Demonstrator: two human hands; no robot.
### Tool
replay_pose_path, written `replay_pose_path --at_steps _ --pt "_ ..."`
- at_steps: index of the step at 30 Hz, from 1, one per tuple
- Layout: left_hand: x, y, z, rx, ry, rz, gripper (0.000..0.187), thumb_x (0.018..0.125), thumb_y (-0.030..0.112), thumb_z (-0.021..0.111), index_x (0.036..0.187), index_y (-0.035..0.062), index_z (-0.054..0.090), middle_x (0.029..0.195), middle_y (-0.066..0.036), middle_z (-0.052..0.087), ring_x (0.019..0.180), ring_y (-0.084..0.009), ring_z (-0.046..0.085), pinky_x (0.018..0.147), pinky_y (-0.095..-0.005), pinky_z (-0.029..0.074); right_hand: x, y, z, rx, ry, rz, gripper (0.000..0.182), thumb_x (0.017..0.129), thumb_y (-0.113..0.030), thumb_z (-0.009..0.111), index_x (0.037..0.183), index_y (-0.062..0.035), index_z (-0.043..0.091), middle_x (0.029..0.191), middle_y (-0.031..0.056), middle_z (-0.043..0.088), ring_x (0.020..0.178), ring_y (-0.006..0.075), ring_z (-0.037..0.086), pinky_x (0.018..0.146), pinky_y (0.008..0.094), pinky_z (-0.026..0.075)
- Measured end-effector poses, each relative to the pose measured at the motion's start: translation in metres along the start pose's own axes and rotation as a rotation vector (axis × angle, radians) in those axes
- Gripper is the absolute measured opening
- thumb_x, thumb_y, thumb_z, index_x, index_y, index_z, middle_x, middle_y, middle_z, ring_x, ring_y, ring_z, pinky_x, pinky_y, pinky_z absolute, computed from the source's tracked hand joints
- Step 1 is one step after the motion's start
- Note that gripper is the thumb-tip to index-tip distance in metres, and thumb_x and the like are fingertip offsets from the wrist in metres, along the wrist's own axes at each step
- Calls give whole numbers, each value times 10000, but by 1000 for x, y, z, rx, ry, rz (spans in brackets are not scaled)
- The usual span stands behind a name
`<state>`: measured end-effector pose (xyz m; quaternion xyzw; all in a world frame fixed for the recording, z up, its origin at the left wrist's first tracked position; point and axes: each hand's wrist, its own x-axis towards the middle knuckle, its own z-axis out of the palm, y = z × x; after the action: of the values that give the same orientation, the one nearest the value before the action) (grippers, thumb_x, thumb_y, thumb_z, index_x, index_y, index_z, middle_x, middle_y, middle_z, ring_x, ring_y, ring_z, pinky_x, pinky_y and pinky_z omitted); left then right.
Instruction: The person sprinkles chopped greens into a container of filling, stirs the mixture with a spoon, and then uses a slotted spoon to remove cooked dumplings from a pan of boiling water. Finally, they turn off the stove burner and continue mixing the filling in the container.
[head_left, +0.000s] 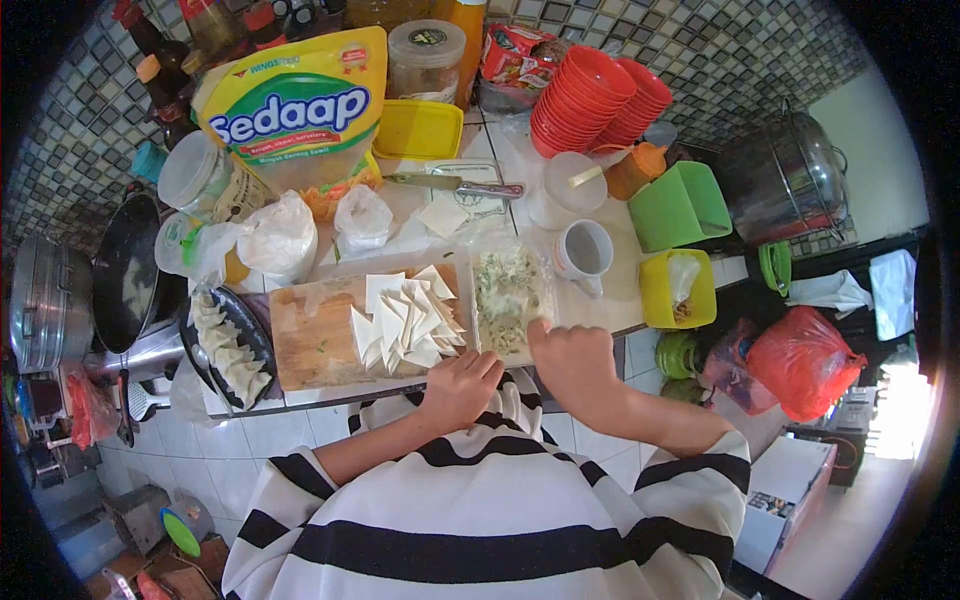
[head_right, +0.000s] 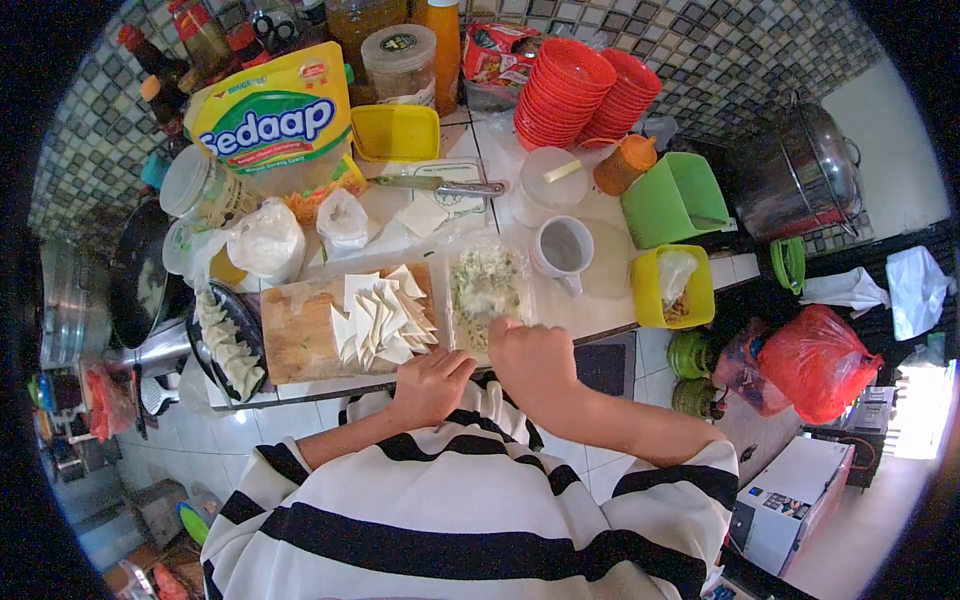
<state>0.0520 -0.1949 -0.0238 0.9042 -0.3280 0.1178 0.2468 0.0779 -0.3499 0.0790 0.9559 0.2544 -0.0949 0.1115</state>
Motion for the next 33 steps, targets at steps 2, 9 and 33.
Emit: replay_pose_path --at_steps 2,9,33 --pt "-1 -1 0 -7 10 2 154 587 96 601 740 86 581 747 14 530 630 -127 548 490 -263 448 10 5 1 -132 97 83 303 688 -128 555 933 49 543 570 25 590 514 133 595 435 264 438" --pt "2 -1 1 -15 -17 -4 134 609 96 596 738 75 565 736 -9 533 639 -144 557 502 -271 451 33 -4 55 -264 154 105 410 661 -127 563 990 111 507 568 16 585 503 120 587 422 252 429" --pt "6 0 -2 -78 -37 -44 74 664 102 594 695 47 553 701 -42 546 608 -170 568 504 -297 448 44 -38 65 -90 44 345 443 667 -141 574 1025 107 490 522 18 578 447 123 581 369 254 429"
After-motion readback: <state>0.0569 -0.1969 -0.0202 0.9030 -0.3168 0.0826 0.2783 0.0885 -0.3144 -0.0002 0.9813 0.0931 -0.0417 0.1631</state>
